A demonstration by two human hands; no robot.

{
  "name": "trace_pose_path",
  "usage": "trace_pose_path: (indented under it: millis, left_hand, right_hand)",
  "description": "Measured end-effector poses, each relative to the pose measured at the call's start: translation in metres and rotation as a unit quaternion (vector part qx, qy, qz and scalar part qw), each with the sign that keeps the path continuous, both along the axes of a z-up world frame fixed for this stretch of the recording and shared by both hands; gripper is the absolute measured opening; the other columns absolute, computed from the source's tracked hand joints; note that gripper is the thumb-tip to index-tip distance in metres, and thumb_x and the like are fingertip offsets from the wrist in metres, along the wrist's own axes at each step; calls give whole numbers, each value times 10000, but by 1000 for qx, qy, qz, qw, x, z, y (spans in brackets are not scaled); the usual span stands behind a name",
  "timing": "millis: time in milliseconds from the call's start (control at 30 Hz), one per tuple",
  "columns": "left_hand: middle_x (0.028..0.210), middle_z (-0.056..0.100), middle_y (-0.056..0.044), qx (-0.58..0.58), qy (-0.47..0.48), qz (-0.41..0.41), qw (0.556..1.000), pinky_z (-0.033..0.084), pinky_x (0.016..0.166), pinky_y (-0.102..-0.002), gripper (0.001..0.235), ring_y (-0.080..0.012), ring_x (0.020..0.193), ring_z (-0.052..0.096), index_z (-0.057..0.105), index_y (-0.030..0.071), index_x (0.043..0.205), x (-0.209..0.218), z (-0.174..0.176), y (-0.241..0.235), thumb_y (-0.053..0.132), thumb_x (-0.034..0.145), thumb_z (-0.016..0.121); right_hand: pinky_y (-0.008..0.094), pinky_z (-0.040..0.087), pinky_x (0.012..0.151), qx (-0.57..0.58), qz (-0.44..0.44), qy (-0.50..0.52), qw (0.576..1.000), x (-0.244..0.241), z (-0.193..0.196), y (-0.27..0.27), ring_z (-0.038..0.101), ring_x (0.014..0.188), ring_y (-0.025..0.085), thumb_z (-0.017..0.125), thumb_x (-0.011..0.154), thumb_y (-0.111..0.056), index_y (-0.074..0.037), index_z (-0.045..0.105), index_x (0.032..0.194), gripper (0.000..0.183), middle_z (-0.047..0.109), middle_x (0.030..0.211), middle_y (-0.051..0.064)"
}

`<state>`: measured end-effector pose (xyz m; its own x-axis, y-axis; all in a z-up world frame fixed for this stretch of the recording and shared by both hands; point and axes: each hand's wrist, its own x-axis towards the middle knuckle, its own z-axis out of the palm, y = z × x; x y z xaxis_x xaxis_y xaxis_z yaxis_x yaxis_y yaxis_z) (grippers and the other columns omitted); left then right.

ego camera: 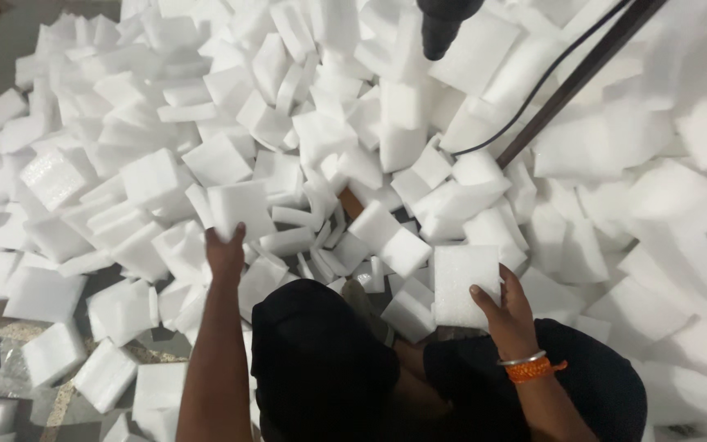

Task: The person sits on the floor surrounded by white foam blocks. They repeatedly pick up a block, hold it under a heat gun to melt the surface, and then place it back into the pile.

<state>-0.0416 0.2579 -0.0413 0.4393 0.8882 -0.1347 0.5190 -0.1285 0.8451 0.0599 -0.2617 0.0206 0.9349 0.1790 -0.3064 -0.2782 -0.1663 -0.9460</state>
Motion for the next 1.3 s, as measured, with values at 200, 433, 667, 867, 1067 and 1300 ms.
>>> trace_pose_path:
  millis: [200, 433, 667, 867, 1067, 1300]
  left_hand:
    - [1407, 585, -234, -102, -22, -189, 976, 534, 1005, -432, 901, -336, 1234, 628, 339, 7, 1545, 39, 37, -100, 455, 849, 696]
    - [1355, 618, -253, 32, -54, -229, 971, 495, 1047, -441, 746, -371, 1232, 618, 517, -21, 1405, 10, 53, -287, 357, 808, 754]
    - [1128, 602, -198, -195, -199, -359, 891, 507, 973, -450, 474, -334, 1088, 569, 528, -43, 1303, -17, 44, -311, 313, 1017, 654]
    - [1290, 566, -190, -267, -226, -375, 859, 449, 1062, -426, 754, -292, 1203, 549, 350, 52, 1550, -12, 18, -296, 285, 906, 664]
    - [1668, 269, -272, -121, -265, -445, 847, 222, 1280, -458, 839, -359, 1575, 266, 222, 17, 1639, -9, 12, -309, 399, 1007, 619]
    - [1659, 211, -301, -275, -206, -456, 821, 305, 1207, -516, 1160, -426, 1519, 298, -74, 103, 1645, -10, 67, -302, 453, 849, 694]
  right_hand:
    - [375, 521, 1007, 45, -9, -55, 997, 0, -11, -5, 608, 1236, 274, 726, 874, -201, 45, 398, 1503, 750, 599, 1369, 211]
    - [407, 507, 1015, 81, -37, -139, 986, -13, 11, 3, 573, 1251, 279, 691, 908, -293, -13, 371, 1562, 780, 559, 1409, 195]
    - [426, 526, 1008, 7, 2, -211, 977, -46, 24, 23, 598, 1263, 307, 629, 922, -413, -40, 316, 1591, 828, 563, 1442, 203]
    - [468, 351, 1172, 131, 26, -170, 976, -55, 29, 18, 338, 1481, 325, 626, 951, -395, -17, 174, 1608, 882, 307, 1620, 202]
    - [455, 241, 1249, 129, 39, -192, 972, -57, 18, 8, 255, 1570, 321, 619, 994, -368, -2, 162, 1654, 883, 243, 1712, 201]
    - [457, 339, 1213, 128, 65, -143, 979, -52, 25, 6, 388, 1497, 320, 606, 987, -375, 0, 167, 1638, 870, 387, 1622, 217]
